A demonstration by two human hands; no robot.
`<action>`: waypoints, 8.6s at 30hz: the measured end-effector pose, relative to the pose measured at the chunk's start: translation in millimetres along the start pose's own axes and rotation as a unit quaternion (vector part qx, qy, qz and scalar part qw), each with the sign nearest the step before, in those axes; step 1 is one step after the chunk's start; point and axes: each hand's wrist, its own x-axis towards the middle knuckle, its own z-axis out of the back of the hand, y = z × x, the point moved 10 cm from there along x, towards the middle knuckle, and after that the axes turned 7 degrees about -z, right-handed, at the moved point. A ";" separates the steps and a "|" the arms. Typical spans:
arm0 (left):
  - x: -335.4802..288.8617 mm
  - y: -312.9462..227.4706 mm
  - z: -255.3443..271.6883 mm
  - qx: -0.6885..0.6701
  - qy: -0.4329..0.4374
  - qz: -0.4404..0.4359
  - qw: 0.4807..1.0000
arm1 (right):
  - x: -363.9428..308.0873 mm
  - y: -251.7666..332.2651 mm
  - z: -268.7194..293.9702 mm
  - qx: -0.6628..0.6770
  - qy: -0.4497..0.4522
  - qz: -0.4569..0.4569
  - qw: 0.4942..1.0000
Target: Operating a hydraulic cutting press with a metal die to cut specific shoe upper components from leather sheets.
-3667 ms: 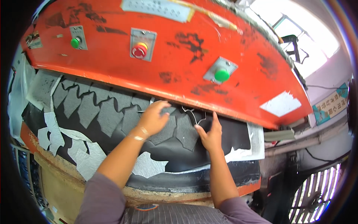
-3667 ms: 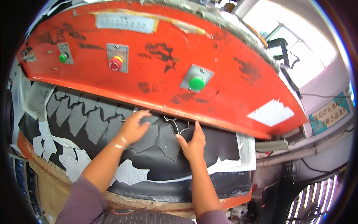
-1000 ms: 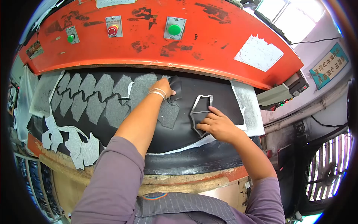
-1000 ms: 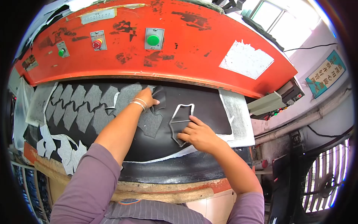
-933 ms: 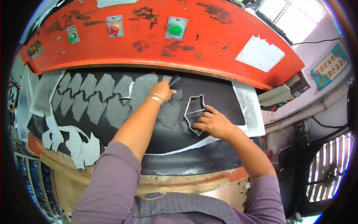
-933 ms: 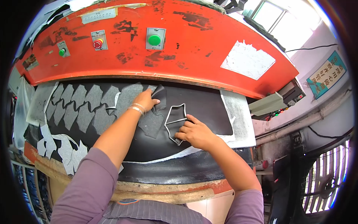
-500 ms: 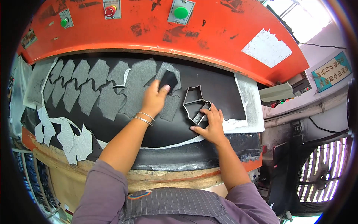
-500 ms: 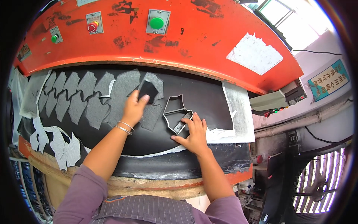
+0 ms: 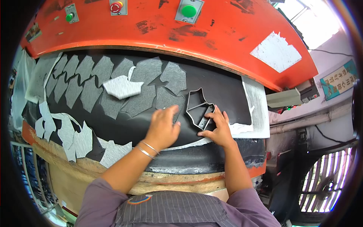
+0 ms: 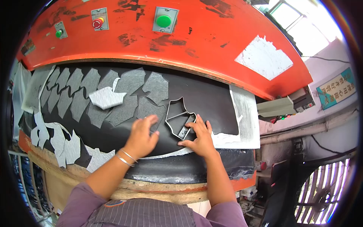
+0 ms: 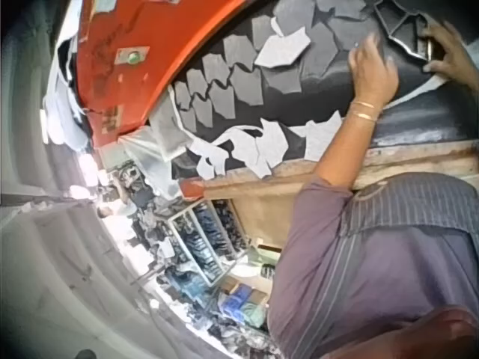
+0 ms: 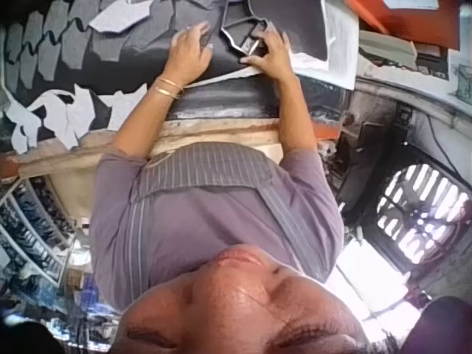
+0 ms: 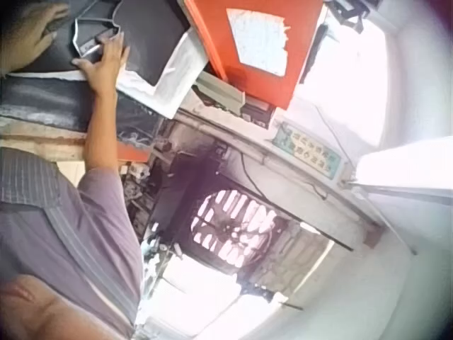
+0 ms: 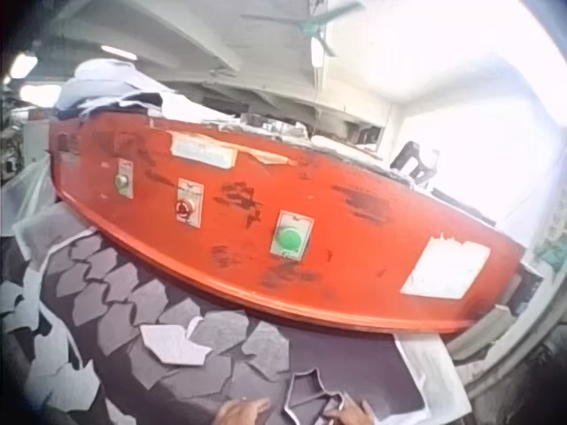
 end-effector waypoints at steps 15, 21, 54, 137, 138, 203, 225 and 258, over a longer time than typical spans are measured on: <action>-0.1 -10.1 -19.8 0.085 0.035 -0.074 0.993 | 1.6 1.5 0.7 0.005 -0.009 -0.028 1.000; -3.3 -8.1 -21.5 0.087 0.036 -0.061 0.994 | 0.3 -4.9 -7.9 -0.012 0.038 -0.047 0.998; -101.8 -1.6 124.8 -0.055 0.062 0.060 0.995 | -76.8 214.1 -35.9 -0.068 0.126 0.116 0.983; 131.5 56.7 -33.6 0.008 -0.083 0.009 0.996 | 116.4 -24.0 20.4 0.072 -0.053 0.001 0.996; 130.6 55.7 -32.1 0.011 -0.081 0.006 0.997 | 116.2 -21.7 20.0 0.070 -0.056 0.010 0.996; -13.8 -5.5 22.2 -0.198 -0.064 0.221 0.953 | 135.3 44.2 41.3 -0.218 0.059 -0.121 0.967; 19.1 -128.6 -131.6 -0.449 -0.008 0.135 0.883 | -84.5 -37.5 85.4 0.662 0.184 -0.147 0.711; 43.3 -71.8 -91.2 0.035 -0.052 -0.034 0.997 | -18.2 -83.3 67.3 -0.045 -0.037 -0.005 0.998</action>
